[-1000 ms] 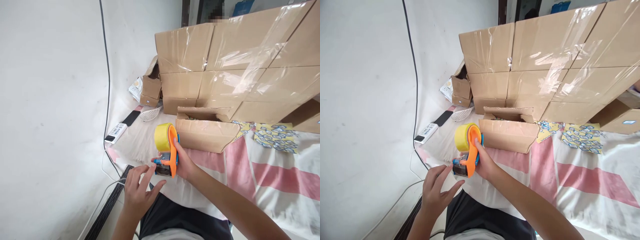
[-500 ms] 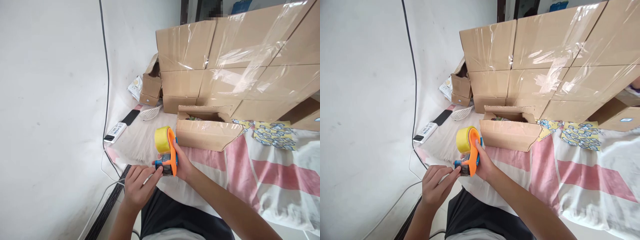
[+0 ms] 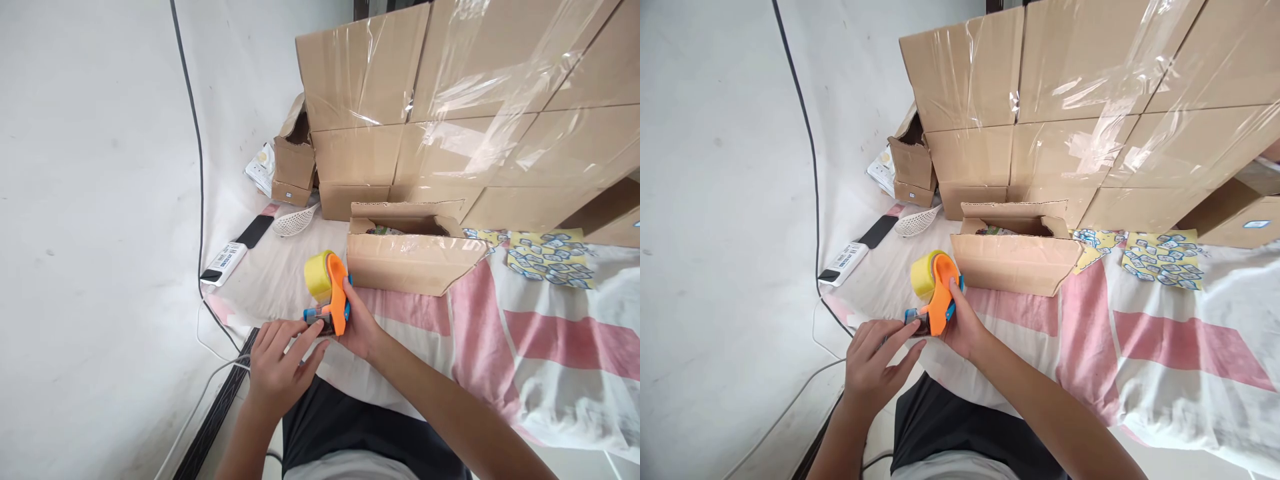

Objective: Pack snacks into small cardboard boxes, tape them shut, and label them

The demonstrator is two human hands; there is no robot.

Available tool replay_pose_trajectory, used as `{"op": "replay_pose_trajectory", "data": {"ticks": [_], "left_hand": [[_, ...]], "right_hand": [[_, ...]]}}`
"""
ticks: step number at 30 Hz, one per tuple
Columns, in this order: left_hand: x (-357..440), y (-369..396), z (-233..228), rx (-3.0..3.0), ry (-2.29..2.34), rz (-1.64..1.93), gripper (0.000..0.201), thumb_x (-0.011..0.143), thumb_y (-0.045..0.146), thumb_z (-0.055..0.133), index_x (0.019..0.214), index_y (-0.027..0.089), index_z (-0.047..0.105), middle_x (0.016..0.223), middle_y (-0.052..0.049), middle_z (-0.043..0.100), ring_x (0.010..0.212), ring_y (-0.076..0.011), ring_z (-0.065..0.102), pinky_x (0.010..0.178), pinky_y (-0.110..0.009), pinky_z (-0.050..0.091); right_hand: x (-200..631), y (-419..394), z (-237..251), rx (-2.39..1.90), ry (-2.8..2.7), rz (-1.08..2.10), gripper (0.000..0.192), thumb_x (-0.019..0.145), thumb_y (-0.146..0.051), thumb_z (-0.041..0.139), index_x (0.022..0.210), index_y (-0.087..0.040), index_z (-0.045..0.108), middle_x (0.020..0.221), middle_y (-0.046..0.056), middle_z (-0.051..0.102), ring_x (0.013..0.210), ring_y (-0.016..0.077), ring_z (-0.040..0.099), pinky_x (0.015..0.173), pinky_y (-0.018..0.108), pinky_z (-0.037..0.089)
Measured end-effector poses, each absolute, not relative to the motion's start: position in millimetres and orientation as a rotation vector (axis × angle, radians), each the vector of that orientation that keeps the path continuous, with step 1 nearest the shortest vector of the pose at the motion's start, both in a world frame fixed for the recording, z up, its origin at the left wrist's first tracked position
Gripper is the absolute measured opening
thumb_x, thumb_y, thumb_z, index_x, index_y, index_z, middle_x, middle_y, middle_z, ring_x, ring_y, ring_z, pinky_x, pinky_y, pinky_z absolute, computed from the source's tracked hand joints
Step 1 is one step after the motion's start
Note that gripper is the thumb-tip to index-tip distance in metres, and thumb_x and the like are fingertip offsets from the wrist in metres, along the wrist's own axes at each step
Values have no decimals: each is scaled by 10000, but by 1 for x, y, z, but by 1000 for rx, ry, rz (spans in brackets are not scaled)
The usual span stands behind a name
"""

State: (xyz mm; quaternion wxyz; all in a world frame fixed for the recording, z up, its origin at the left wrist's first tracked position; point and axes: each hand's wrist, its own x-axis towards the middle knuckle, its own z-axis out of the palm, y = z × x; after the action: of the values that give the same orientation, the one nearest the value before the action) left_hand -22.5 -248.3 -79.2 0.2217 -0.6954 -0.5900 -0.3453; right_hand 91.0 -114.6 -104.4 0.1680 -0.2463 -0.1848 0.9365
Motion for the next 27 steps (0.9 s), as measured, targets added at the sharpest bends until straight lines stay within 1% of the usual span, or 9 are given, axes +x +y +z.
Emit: {"op": "replay_pose_trajectory", "data": {"ticks": [3,7,10,13,15,17,21,23,27], "left_hand": [[-24,-246,-79,-1920,-1628,-955,327,844,101,771,1146,182,675,909,-68,687,826,-191,618,741,-338,471],[-27,-243,-78,-1960,-1590,-978,329,839,78,775,1139,173,679,870,-47,696,798,-179,597,707,-323,440],[-30,-243,-75,-2034,-1577,-956,317,838,87,783,1123,176,677,865,-35,708,800,-176,582,713,-325,427],[-36,-242,-67,-2154,-1567,-902,282,859,133,780,1115,172,667,909,-41,714,829,-174,589,731,-329,423],[-39,-240,-59,-2250,-1574,-837,278,890,135,747,1151,181,662,961,-46,710,860,-169,597,744,-328,420],[-43,-239,-51,-2334,-1572,-746,305,919,108,697,1201,217,663,1012,-45,699,882,-165,593,755,-324,416],[-50,-237,-38,-2470,-1471,-586,454,922,-17,584,1249,287,670,1061,-30,685,883,-160,562,765,-313,404],[-53,-235,-33,-2502,-1398,-539,495,915,-60,531,1242,282,676,1064,-29,684,873,-162,551,762,-313,391],[-54,-228,-30,-2507,-1217,-506,427,947,-39,470,1181,230,705,1043,-42,683,863,-174,545,775,-330,369]], "right_hand": [[90,-114,-111,-662,-484,2705,744,898,-817,461,784,-127,711,767,90,727,655,181,671,566,283,531],[91,-114,-120,-654,-480,2748,798,915,-819,405,748,-101,712,817,116,729,709,205,700,566,306,566],[92,-115,-123,-659,-471,2744,801,935,-803,377,744,-101,712,780,107,717,683,200,694,544,300,567],[93,-115,-122,-696,-495,2746,808,981,-759,324,751,-90,715,712,90,687,629,180,673,523,279,557],[94,-115,-122,-722,-524,2764,806,993,-745,311,769,-85,717,719,92,685,648,193,684,541,301,577],[94,-114,-122,-723,-546,2785,795,983,-754,332,791,-85,717,738,94,691,663,196,687,558,316,590],[93,-113,-126,-716,-564,2790,768,977,-760,351,799,-100,700,716,85,691,626,172,662,537,272,557],[91,-114,-128,-746,-564,2806,782,978,-769,316,814,-102,690,731,98,703,609,180,660,532,286,555],[85,-113,-132,-815,-527,2843,820,992,-766,185,837,-115,660,744,111,707,596,202,676,475,282,528]]}}
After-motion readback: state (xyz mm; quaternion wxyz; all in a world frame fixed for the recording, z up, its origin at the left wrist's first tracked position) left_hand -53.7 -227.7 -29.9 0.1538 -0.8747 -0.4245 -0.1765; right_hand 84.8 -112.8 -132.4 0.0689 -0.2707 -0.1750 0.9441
